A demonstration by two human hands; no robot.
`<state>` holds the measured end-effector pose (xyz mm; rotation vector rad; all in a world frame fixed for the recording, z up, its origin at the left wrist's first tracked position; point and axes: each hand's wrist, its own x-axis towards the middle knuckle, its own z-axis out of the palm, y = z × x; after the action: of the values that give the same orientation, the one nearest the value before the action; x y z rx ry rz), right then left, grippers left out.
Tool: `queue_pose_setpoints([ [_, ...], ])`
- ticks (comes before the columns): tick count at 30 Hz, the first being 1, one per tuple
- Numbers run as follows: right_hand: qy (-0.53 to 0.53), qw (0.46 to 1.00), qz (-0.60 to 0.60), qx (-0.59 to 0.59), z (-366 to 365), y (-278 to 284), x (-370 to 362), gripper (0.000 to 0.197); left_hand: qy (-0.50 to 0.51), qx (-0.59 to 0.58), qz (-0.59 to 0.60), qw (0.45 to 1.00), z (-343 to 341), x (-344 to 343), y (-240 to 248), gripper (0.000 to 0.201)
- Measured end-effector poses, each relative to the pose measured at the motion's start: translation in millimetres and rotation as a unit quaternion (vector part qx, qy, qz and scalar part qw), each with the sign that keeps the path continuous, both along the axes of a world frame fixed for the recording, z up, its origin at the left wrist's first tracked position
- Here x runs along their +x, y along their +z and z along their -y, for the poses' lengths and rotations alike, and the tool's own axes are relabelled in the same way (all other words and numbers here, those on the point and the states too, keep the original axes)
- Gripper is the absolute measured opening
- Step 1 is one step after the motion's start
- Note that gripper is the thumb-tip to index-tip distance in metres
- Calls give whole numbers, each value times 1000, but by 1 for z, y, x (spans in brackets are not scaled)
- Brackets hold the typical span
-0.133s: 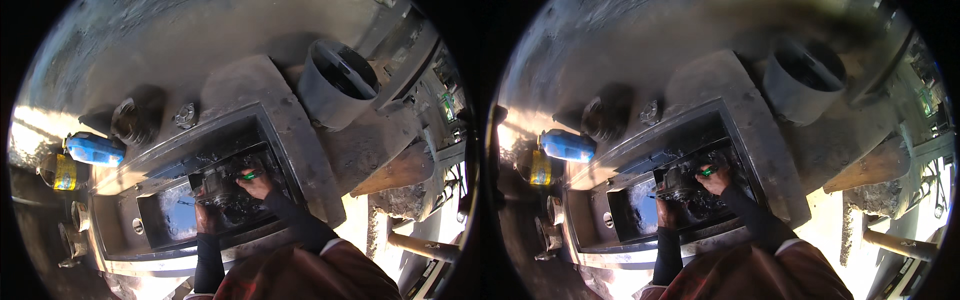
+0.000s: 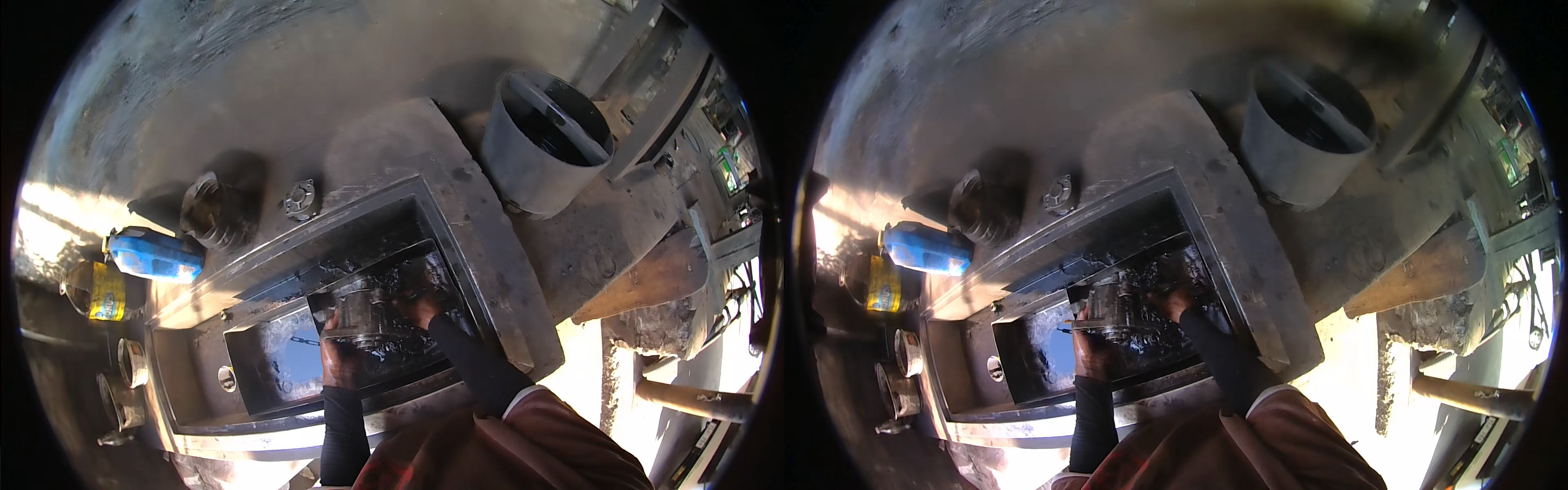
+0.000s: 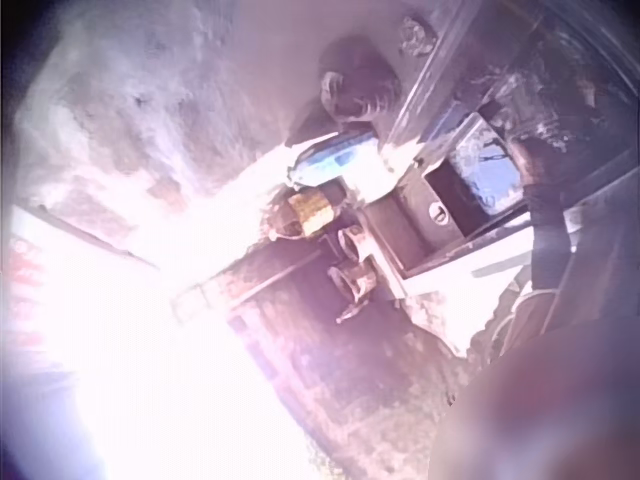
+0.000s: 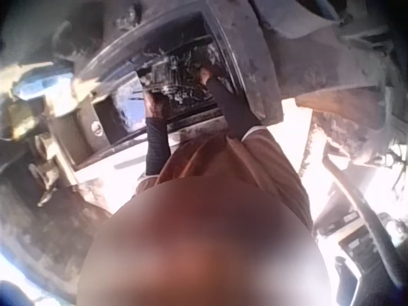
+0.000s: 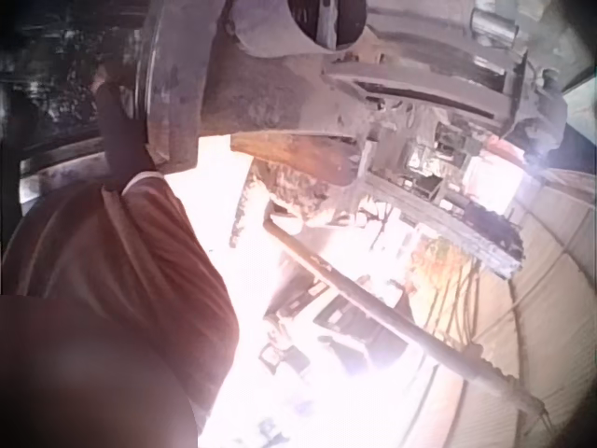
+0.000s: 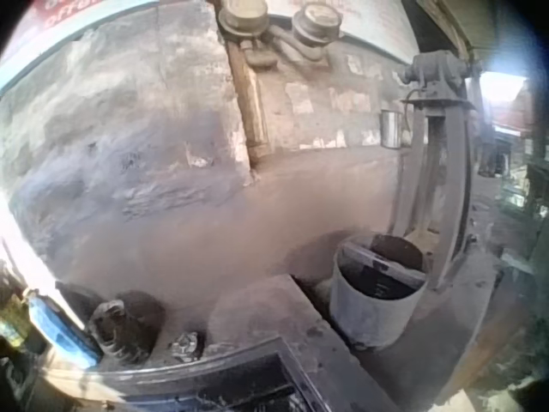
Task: The person scrubs several small mechanical parts in a metal sink using a green brush and dark liquid, then places the cleaned parts on the sink edge. The person also pours liquid from a bucket into the sink during the process.
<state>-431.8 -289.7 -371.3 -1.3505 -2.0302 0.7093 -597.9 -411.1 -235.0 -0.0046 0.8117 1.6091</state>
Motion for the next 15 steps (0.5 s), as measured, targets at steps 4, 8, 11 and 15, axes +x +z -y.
queue_pose_setpoints([
  [4,158,926,250,-236,-9,-8,18,65,-49,-141,-102,983,-29,-33,13,45],
  [8,134,943,164,-257,-16,63,39,63,-183,164,-747,617,-95,-85,32,49],
  [11,111,958,59,-257,-11,124,52,48,-297,32,-911,285,-176,-99,62,44],
  [15,29,988,-43,-147,-14,190,96,47,-305,-14,-909,285,-274,-89,112,46],
])
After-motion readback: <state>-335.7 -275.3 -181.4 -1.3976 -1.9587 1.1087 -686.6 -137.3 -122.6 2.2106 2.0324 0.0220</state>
